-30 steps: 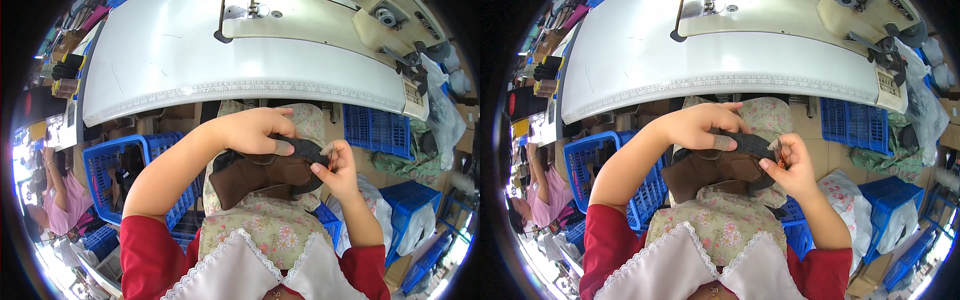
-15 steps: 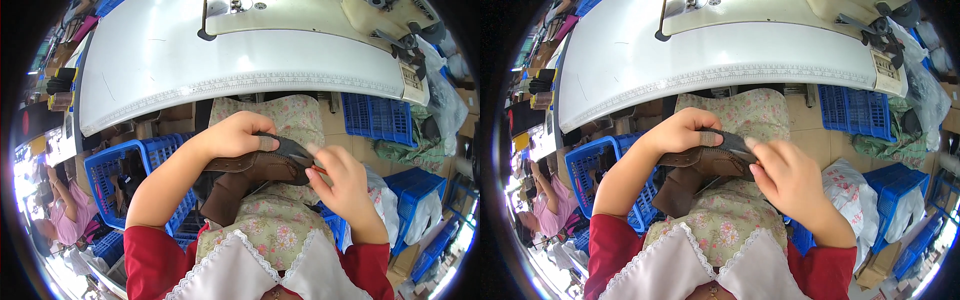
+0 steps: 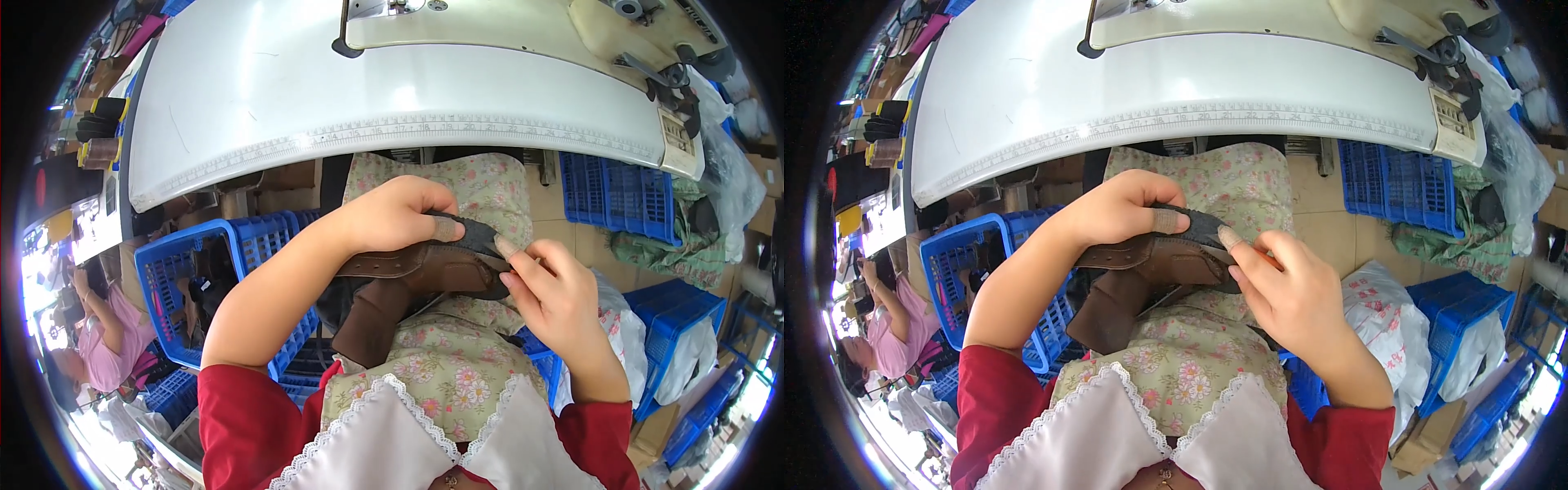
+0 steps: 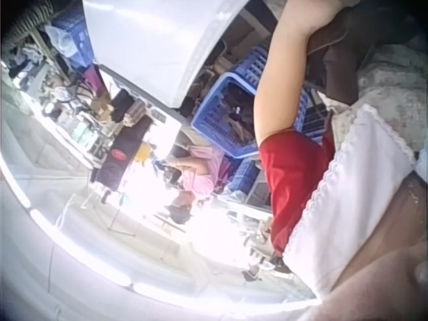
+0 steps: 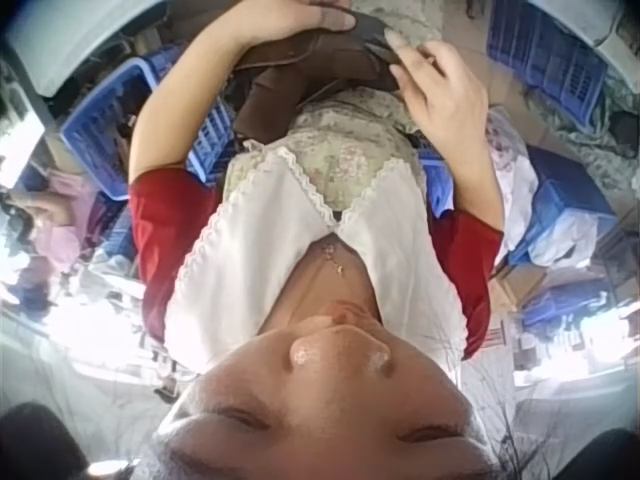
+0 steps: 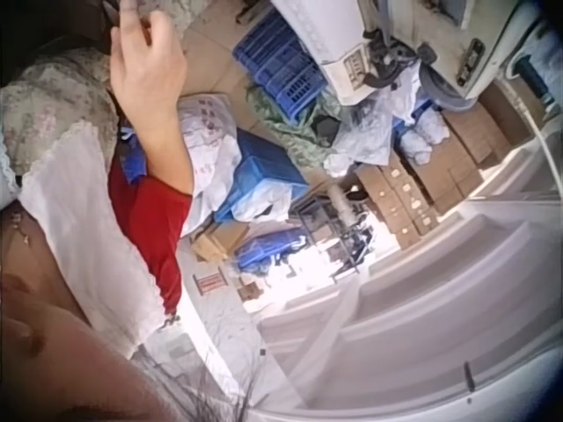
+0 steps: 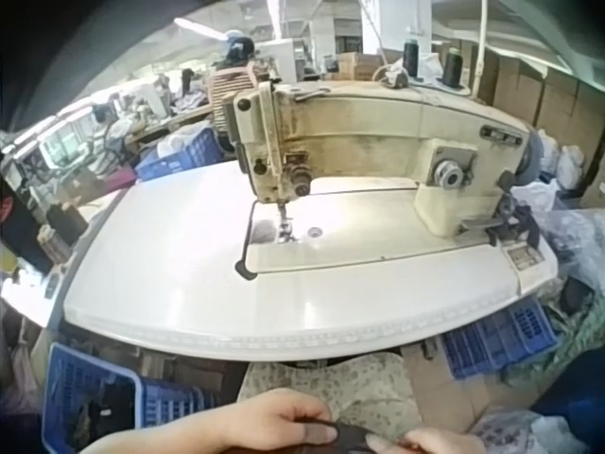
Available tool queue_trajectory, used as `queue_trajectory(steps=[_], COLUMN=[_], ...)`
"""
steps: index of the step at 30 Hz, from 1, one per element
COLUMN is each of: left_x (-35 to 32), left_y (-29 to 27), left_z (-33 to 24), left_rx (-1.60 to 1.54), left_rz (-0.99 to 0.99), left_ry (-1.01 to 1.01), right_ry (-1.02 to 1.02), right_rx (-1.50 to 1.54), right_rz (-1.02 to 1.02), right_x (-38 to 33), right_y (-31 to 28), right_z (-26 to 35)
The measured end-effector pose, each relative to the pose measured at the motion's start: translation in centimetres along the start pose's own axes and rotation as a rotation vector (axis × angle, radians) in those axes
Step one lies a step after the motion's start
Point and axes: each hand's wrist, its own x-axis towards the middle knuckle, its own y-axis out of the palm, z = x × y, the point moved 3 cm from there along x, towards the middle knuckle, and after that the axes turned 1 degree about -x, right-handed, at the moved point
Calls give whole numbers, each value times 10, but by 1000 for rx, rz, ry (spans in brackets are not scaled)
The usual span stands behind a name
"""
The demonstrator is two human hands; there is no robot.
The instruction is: Sewing and trimming leather components of a shoe upper using an industrial sewing machine and snips.
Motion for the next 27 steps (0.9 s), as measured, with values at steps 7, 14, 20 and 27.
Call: queue_trajectory(steps=[7, 14, 20, 27], left_x=[1, 1, 0, 1], left_y=[0, 1, 1, 2], left_z=[3, 1, -3, -5], left_rx=[-33, -40, -12, 45], left_rz=[10, 2, -8, -7], left_ry=[-3, -19, -7, 15], right_ry=[-7, -6, -17, -40], right_rx=[21, 24, 12, 21], right_rz=[11, 19, 32, 19], right_x=[2, 5, 7, 7], right_y=[-1, -2, -6, -4], right_z=[-2, -3, -3, -6])
